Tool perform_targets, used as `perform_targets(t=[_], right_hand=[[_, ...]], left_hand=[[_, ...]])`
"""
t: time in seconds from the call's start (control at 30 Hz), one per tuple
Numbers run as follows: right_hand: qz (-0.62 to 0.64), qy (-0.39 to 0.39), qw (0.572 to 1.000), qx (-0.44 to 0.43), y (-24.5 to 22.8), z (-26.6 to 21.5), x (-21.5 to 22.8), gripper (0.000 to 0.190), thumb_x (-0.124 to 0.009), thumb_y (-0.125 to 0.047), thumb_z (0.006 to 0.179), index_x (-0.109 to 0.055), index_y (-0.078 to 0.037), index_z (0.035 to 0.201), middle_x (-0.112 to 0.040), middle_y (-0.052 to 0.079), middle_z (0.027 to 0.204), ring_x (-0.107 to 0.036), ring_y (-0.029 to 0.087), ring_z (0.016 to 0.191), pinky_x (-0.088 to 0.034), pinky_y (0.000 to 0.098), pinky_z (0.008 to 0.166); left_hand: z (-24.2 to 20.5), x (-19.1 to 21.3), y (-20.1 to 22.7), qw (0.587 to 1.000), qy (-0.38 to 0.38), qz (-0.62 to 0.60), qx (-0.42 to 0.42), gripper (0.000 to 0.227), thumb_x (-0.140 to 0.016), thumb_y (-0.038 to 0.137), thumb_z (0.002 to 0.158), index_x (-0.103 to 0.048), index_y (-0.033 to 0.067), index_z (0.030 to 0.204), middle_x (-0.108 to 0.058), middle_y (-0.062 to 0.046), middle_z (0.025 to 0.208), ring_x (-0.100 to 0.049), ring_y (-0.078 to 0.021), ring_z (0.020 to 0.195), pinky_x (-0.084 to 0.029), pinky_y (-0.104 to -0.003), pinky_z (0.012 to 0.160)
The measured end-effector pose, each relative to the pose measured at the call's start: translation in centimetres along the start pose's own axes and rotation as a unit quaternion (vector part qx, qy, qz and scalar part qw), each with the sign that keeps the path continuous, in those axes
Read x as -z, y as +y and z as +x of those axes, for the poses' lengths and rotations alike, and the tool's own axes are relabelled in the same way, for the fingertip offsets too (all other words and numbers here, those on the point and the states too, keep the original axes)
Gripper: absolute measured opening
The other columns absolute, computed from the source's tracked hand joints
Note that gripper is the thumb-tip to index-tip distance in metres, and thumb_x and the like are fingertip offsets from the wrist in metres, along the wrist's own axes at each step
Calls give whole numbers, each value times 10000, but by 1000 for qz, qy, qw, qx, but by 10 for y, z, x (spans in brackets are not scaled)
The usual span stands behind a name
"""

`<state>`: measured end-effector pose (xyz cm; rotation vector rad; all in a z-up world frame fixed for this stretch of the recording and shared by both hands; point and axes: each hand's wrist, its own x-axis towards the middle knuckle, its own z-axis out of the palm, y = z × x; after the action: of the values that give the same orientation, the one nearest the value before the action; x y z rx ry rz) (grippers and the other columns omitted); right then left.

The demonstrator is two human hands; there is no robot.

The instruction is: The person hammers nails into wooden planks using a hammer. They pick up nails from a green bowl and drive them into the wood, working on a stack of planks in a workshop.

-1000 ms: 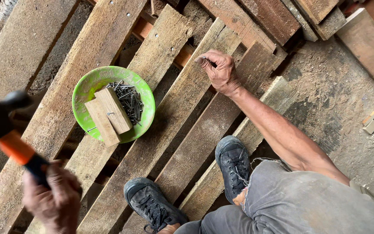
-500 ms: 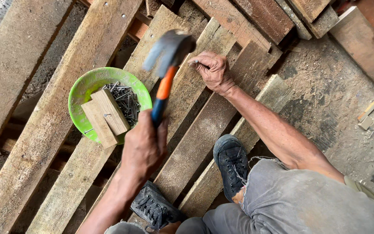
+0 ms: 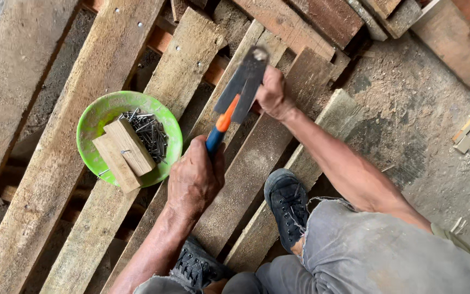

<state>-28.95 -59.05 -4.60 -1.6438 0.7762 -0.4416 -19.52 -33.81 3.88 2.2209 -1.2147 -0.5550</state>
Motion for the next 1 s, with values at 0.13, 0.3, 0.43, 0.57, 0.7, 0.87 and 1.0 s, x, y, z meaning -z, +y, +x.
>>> perform_targets(t=[0.13, 0.3, 0.43, 0.57, 0.7, 0.87, 1.0], right_hand=[[115, 59, 983, -129, 3, -11, 22, 310, -572, -125, 1059, -541, -2, 1342, -500, -44, 788, -506, 79, 651, -447, 215, 574], [239, 112, 944, -199, 15, -16, 40, 202, -451, -100, 1156, -562, -93, 1325, -601, 70, 995, -533, 86, 740, -459, 204, 591], [242, 142, 940, -195, 24, -13, 48, 135, -468, -125, 1177, -525, -88, 1294, -521, 5, 964, -474, 53, 714, -404, 170, 574], [257, 156, 928, -219, 10, -6, 57, 78, -518, -162, 1176, -573, -110, 1196, -710, 97, 963, -483, 40, 612, -388, 184, 500], [233, 167, 934, -213, 16, -17, 56, 121, -528, -238, 1176, -565, -130, 1218, -671, 67, 958, -492, 86, 662, -397, 197, 510], [209, 198, 933, -217, 32, -15, 50, 161, -598, -280, 1136, -605, -119, 1142, -647, 51, 910, -547, 99, 628, -399, 202, 454], [198, 183, 941, -203, 35, -18, 55, 240, -565, -365, 1165, -573, -127, 1131, -538, 7, 920, -512, 70, 689, -385, 162, 460]], left_hand=[[18, 20, 6, 981, -163, 12, 107, 237, -472, 351, 1150, -485, 115, 1130, -695, -211, 803, -772, -509, 744, -600, -650, 682], [7, 26, 16, 998, -12, -47, 42, 246, -534, 318, 1138, -599, 83, 1170, -676, -139, 744, -756, -379, 623, -646, -487, 621], [-10, -17, -12, 982, 160, 9, -103, 426, -585, 330, 979, -629, 39, 1288, -625, -146, 721, -702, -423, 590, -606, -516, 587], [6, -23, -12, 1000, -5, 25, 8, 241, -547, 372, 1111, -546, 134, 1072, -608, -125, 729, -681, -412, 582, -537, -559, 531], [-2, -9, 8, 991, -110, 3, 73, 272, -503, 391, 1140, -468, 125, 1096, -677, -211, 778, -751, -537, 717, -581, -642, 652], [-7, -26, 0, 984, 140, -16, -112, 215, -657, 353, 1043, -635, 143, 1080, -554, -66, 670, -689, -350, 556, -583, -438, 531], [2, -25, 2, 979, 143, -71, -129, 194, -595, 126, 1076, -544, -30, 972, -561, -308, 671, -613, -574, 561, -449, -685, 496]])
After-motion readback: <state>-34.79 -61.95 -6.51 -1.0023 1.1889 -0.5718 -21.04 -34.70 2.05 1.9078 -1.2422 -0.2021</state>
